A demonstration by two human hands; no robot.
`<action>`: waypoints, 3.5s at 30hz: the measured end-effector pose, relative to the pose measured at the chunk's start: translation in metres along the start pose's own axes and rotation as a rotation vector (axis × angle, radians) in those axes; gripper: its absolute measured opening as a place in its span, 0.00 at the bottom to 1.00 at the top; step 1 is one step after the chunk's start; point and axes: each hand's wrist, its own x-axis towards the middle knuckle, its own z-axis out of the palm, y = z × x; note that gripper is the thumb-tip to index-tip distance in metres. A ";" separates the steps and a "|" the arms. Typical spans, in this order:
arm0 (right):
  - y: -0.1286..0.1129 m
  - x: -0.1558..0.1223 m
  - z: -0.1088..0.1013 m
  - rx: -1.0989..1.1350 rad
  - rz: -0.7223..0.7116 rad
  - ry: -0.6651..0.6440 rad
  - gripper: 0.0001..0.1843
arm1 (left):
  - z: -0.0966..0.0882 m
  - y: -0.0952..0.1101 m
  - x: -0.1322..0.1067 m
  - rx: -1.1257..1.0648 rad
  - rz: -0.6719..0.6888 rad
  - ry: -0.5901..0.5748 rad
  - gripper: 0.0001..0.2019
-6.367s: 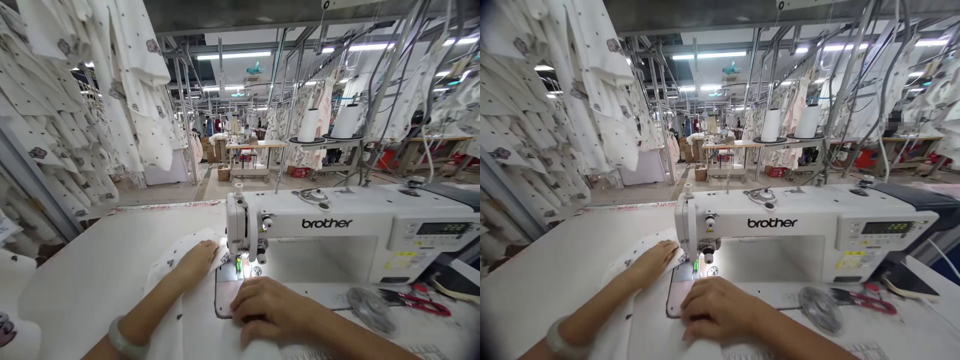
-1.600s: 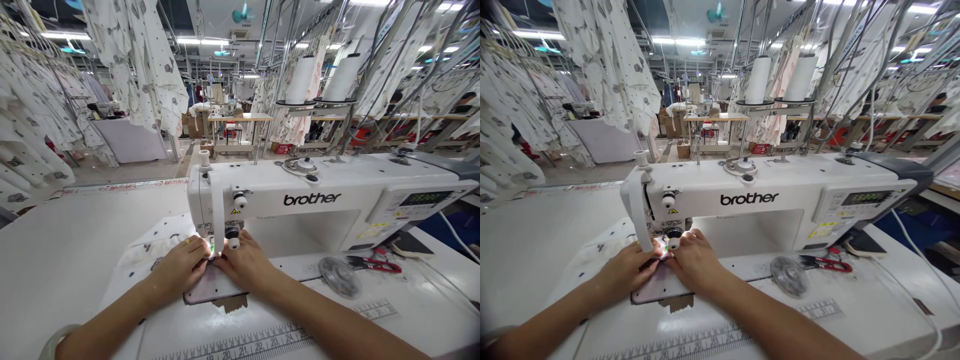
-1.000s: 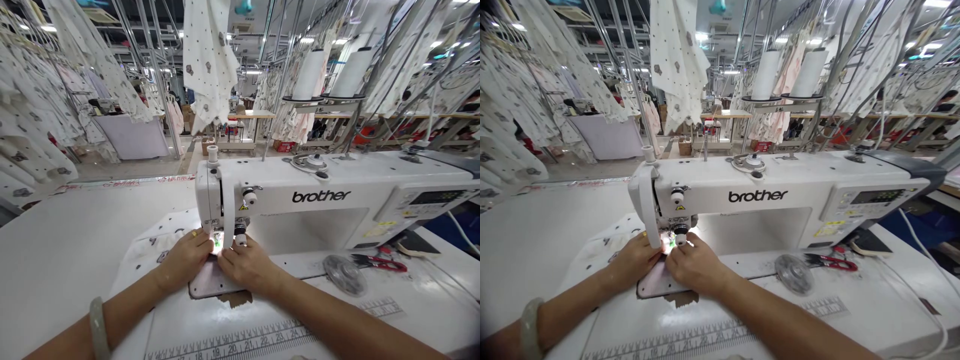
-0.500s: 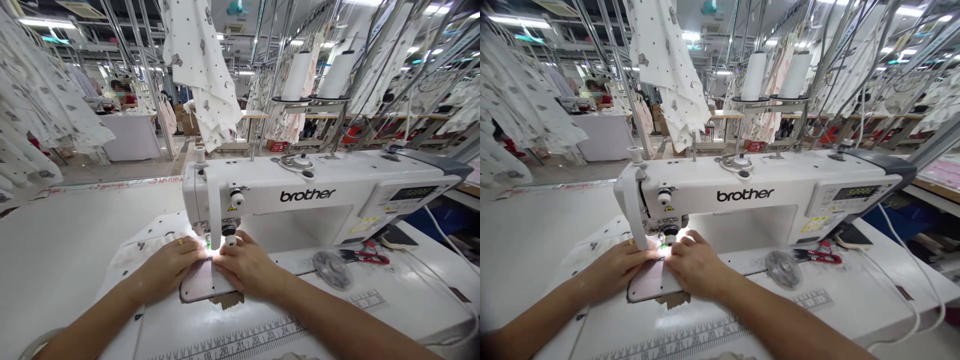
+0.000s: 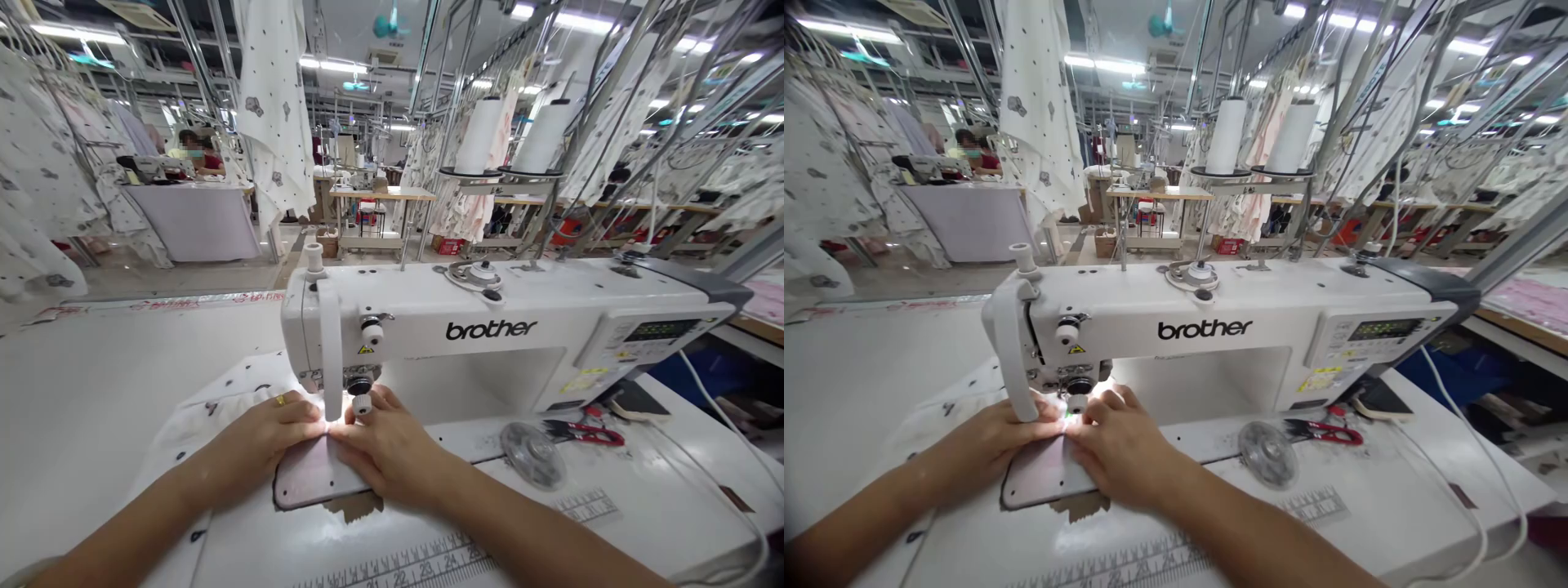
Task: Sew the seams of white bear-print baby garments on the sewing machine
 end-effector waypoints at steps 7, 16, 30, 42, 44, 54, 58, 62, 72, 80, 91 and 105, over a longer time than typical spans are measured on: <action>0.000 0.000 0.002 -0.022 0.045 -0.027 0.11 | 0.006 -0.013 -0.003 0.115 -0.056 0.013 0.19; 0.008 -0.001 0.006 0.016 0.032 -0.015 0.16 | 0.005 -0.011 0.001 0.125 -0.116 -0.031 0.20; 0.016 0.002 0.012 0.011 -0.008 0.080 0.12 | 0.006 -0.028 -0.002 0.168 -0.213 -0.032 0.22; 0.019 0.000 0.009 0.079 -0.088 0.165 0.11 | -0.056 -0.064 -0.003 0.191 -0.592 -0.094 0.17; 0.018 0.000 0.006 0.080 -0.106 0.132 0.11 | -0.041 -0.023 0.003 0.137 -0.611 -0.115 0.17; 0.004 -0.005 0.001 0.040 -0.194 0.047 0.15 | 0.000 0.048 0.004 0.251 -0.681 -0.134 0.13; 0.001 -0.004 0.000 0.067 -0.230 0.017 0.14 | 0.003 0.053 -0.010 0.309 -0.433 0.055 0.10; 0.001 -0.003 0.001 0.058 -0.221 -0.002 0.13 | 0.018 0.054 -0.020 0.360 -0.143 0.094 0.27; 0.002 0.000 0.004 -0.001 -0.126 0.044 0.09 | 0.016 0.030 -0.016 0.267 -0.170 -0.051 0.32; 0.004 -0.002 0.004 -0.037 -0.205 0.072 0.10 | 0.014 0.030 -0.017 0.289 -0.203 -0.058 0.28; 0.004 -0.005 0.007 -0.116 -0.235 0.060 0.08 | 0.012 0.028 -0.018 0.309 -0.156 -0.027 0.28; 0.004 -0.004 0.003 -0.128 -0.102 0.065 0.13 | 0.004 0.026 -0.008 0.233 -0.028 -0.004 0.25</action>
